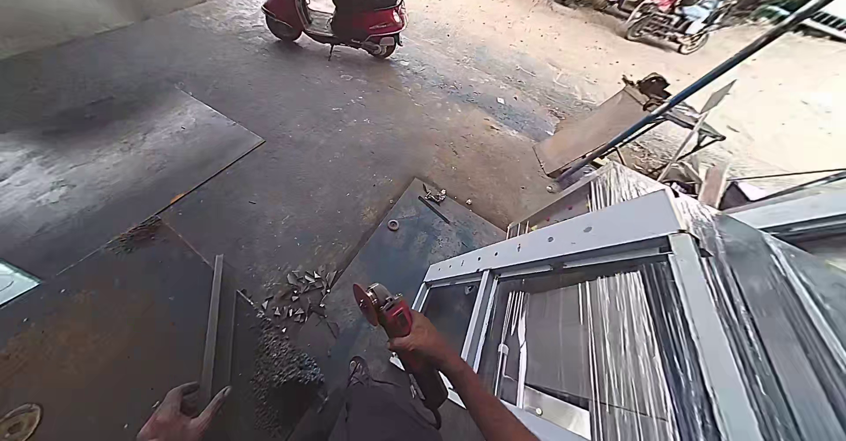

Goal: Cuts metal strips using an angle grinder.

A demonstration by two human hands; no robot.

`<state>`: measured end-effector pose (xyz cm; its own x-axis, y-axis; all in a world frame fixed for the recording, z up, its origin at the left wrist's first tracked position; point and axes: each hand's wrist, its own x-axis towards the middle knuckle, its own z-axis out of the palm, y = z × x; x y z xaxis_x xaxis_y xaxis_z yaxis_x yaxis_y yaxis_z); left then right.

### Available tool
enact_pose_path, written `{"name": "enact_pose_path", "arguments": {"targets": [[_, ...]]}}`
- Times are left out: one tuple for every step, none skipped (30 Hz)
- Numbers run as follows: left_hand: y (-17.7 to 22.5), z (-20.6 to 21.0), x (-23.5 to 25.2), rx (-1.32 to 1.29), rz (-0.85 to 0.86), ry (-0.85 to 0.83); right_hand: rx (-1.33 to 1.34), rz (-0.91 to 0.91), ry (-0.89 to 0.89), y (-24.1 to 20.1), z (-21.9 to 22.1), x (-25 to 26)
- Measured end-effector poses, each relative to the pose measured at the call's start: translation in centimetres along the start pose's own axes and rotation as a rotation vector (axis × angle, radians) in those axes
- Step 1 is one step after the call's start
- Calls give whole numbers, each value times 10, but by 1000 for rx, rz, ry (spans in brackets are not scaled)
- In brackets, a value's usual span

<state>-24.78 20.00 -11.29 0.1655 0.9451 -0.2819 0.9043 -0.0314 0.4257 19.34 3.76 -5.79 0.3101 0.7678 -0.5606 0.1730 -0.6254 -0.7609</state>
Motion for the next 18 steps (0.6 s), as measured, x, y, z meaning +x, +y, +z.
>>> {"name": "enact_pose_path", "arguments": {"targets": [[-2, 4, 4, -31, 10, 27, 16, 6, 3, 0, 5, 3], [-4, 6, 9, -32, 1, 41, 28, 9, 4, -2, 12, 7], [-3, 6, 18, -29, -18, 37, 20, 11, 10, -5, 17, 12], [-1, 5, 28, -26, -39, 23, -15, 16, 14, -10, 21, 18], [3, 5, 39, -42, -53, 16, -60, 19, 21, -16, 24, 23], [7, 7, 49, -61, -59, 16, -111, 16, 26, -21, 27, 29], [10, 8, 59, -73, -60, 16, -145, 15, 24, -28, 32, 35], [13, 9, 67, -83, -61, 11, -169, 12, 24, -34, 37, 41], [15, 11, 73, -86, -65, 3, -179, 6, 20, -40, 43, 48], [15, 11, 78, -90, -69, 0, -183, 6, 8, -48, 49, 55], [14, 13, 83, -98, -67, 3, -184, 7, -4, -57, 55, 63], [12, 15, 87, -114, -58, 17, -187, 3, -15, -67, 63, 70], [9, 19, 90, -130, -43, 38, -192, -7, -24, -76, 70, 78], [7, 22, 92, -151, -24, 64, -199, -18, -35, -86, 77, 86], [5, 25, 94, -181, -6, 91, -206, -29, -44, -95, 85, 94], [4, 28, 97, -214, 9, 125, -215, -39, -55, -103, 92, 104], [2, 30, 100, -243, 20, 153, -228, -45, -65, -112, 100, 113], [0, 31, 105, -266, 23, 172, -244, -51, -71, -121, 108, 123]]}}
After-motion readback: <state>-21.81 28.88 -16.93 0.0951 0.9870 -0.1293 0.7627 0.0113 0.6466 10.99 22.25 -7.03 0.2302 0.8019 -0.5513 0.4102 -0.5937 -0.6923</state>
